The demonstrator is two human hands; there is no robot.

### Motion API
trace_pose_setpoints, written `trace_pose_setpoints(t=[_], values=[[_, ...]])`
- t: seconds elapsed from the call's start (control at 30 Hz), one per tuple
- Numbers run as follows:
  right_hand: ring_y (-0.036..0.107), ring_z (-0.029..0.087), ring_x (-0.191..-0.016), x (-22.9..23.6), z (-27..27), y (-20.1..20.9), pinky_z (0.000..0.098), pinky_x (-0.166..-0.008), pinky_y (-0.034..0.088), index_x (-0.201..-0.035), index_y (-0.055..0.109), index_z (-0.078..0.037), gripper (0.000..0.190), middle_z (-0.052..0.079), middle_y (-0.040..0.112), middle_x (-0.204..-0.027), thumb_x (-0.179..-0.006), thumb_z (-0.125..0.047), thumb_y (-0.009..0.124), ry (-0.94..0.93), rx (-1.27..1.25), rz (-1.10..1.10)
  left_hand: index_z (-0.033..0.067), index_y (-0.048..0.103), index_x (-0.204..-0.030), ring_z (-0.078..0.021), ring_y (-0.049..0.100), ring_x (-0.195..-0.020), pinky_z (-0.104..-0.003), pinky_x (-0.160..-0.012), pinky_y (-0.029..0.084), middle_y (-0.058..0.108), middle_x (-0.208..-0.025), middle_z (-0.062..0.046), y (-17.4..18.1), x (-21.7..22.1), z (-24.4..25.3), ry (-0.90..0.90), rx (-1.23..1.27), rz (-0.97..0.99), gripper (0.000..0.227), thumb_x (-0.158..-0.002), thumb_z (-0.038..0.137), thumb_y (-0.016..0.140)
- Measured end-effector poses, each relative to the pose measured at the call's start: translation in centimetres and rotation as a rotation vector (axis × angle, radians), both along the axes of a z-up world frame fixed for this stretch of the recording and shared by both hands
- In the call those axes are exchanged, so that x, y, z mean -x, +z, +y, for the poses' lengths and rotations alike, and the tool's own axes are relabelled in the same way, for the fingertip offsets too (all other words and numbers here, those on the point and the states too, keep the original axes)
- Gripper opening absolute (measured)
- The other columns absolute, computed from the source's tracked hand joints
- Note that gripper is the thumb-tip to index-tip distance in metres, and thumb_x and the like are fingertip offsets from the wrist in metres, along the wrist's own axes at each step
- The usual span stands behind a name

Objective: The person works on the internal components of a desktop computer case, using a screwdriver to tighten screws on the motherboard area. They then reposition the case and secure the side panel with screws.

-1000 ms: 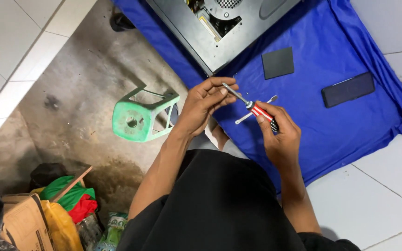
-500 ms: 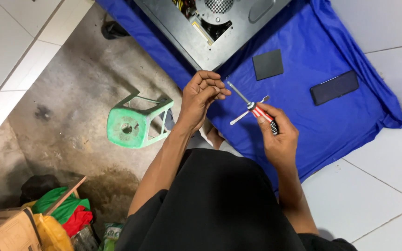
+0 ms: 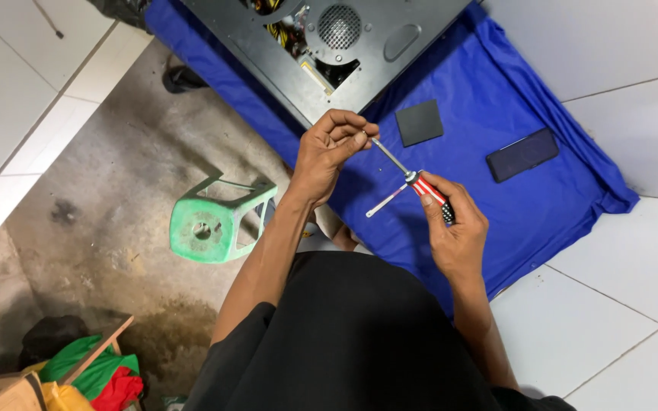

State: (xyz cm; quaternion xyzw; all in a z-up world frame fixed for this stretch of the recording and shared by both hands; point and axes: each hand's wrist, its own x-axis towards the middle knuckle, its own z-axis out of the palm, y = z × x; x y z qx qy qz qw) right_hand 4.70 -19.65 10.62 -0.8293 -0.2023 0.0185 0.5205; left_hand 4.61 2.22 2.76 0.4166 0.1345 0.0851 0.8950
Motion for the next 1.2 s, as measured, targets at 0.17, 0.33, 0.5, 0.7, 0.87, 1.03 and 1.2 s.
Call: trace_pose_setpoints(t=[0.17,0.33,0.5,0.7,0.87,1.03,1.2], values=[[0.070,0.034,-0.092,-0.4,-0.6,0.5,0.0429,-0.082,0.053,-0.123,0.074,-0.003,0.021,0.017,0.072,-0.104,-0.104,-0.009,0.067,-0.019,0.048,-0.066,-0.0038,0.066,-0.110,-0.0248,0.077,-0.093,-0.032,-0.083,0.066,0.073,-0.101,-0.022,1.9,-0.3,0.0,-0.029,-0.118,-0.029,0.022,-0.090,-0.005,0.076],[0.070,0.035,-0.094,-0.5,-1.1,0.4,0.0433,-0.083,0.053,-0.122,0.074,-0.003,0.021,0.017,0.072,-0.107,-0.104,-0.009,0.068,-0.010,0.037,-0.067,-0.0045,0.067,-0.114,-0.0233,0.077,-0.092,-0.033,-0.084,0.066,0.072,-0.102,-0.021,2.8,-0.4,0.1,-0.027,-0.198,-0.035,0.030,-0.087,-0.004,0.081],[0.071,0.036,-0.097,-0.7,-1.1,0.4,0.0436,-0.084,0.053,-0.122,0.073,-0.001,0.020,0.018,0.072,-0.108,-0.103,-0.008,0.068,-0.006,0.030,-0.088,-0.0022,0.067,-0.112,-0.0216,0.076,-0.095,-0.031,-0.088,0.063,0.073,-0.099,-0.017,3.0,-0.6,0.3,-0.022,-0.278,-0.026,0.023,-0.091,-0.004,0.076],[0.071,0.039,-0.098,-0.7,-1.1,0.4,0.0456,-0.085,0.054,-0.120,0.074,-0.001,0.020,0.018,0.073,-0.109,-0.102,-0.006,0.069,-0.005,0.065,-0.104,-0.0011,0.069,-0.111,-0.0223,0.076,-0.096,-0.033,-0.090,0.063,0.074,-0.099,-0.018,3.1,-0.7,0.2,-0.051,-0.360,-0.012,0.023,-0.090,-0.004,0.078],[0.071,0.040,-0.099,-0.9,-1.3,0.1,0.0456,-0.087,0.054,-0.120,0.075,-0.003,0.020,0.018,0.074,-0.108,-0.101,-0.006,0.070,-0.010,0.065,-0.102,-0.0004,0.071,-0.110,-0.0208,0.075,-0.096,-0.032,-0.089,0.063,0.074,-0.098,-0.017,3.6,-0.9,0.1,-0.060,-0.434,-0.030,0.022,-0.089,-0.005,0.077],[0.071,0.041,-0.098,-1.1,-1.3,0.3,0.0473,-0.086,0.054,-0.121,0.075,-0.003,0.020,0.018,0.073,-0.109,-0.102,-0.007,0.070,0.011,0.103,-0.166,0.0005,0.071,-0.110,-0.0193,0.074,-0.093,-0.031,-0.086,0.062,0.074,-0.096,-0.017,4.0,-1.1,0.5,-0.069,-0.525,-0.031,0.022,-0.090,-0.005,0.076],[0.071,0.040,-0.095,-1.2,-1.2,0.5,0.0482,-0.085,0.054,-0.121,0.075,-0.003,0.020,0.017,0.073,-0.108,-0.102,-0.006,0.069,0.009,0.108,-0.188,0.0007,0.070,-0.113,-0.0185,0.073,-0.093,-0.031,-0.086,0.062,0.074,-0.097,-0.017,3.7,-1.1,0.6,-0.066,-0.504,-0.034,0.025,-0.089,-0.006,0.076]])
